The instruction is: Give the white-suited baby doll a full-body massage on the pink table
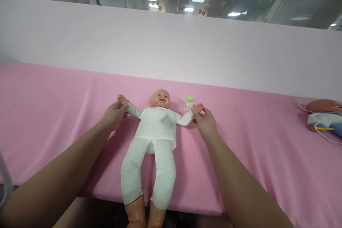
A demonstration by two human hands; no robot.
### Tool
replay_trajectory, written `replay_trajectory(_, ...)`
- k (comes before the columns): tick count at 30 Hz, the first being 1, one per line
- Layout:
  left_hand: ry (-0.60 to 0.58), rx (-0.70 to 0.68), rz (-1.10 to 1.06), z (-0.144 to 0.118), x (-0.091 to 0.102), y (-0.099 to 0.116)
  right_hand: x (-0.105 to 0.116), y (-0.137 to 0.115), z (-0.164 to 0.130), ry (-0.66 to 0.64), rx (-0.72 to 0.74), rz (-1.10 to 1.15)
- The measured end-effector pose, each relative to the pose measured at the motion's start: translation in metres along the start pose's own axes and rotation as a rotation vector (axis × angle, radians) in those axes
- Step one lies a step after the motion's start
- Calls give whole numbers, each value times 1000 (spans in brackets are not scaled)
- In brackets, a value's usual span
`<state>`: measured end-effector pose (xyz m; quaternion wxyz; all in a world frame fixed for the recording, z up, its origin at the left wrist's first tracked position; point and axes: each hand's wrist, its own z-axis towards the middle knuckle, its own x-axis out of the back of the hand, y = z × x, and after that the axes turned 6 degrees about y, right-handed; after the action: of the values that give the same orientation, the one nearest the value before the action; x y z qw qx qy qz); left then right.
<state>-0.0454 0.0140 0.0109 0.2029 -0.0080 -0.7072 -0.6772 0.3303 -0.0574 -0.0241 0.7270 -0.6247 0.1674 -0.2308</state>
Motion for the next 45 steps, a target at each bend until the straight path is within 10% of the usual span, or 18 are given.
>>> replay_trajectory(7,-150,-741,453,-41,-8,16,-20,-32,-45,-296,486,-224)
replay_trajectory(13,-263,-949,698,-53,-19,14,-31,-39,-64,-495,940,-506)
replay_trajectory(20,-330,-1074,816,-52,-21,12,-38,-38,-68,-616,1030,-593)
replay_trajectory(27,-298,-868,580,-46,-19,9,-35,-41,-69,-490,832,-490)
replay_trajectory(38,-44,-56,-216,7,1,-10,-9,-11,-11,53,86,-44)
replay_trajectory(45,212,96,45,22,6,-20,2,16,15,39,-234,35)
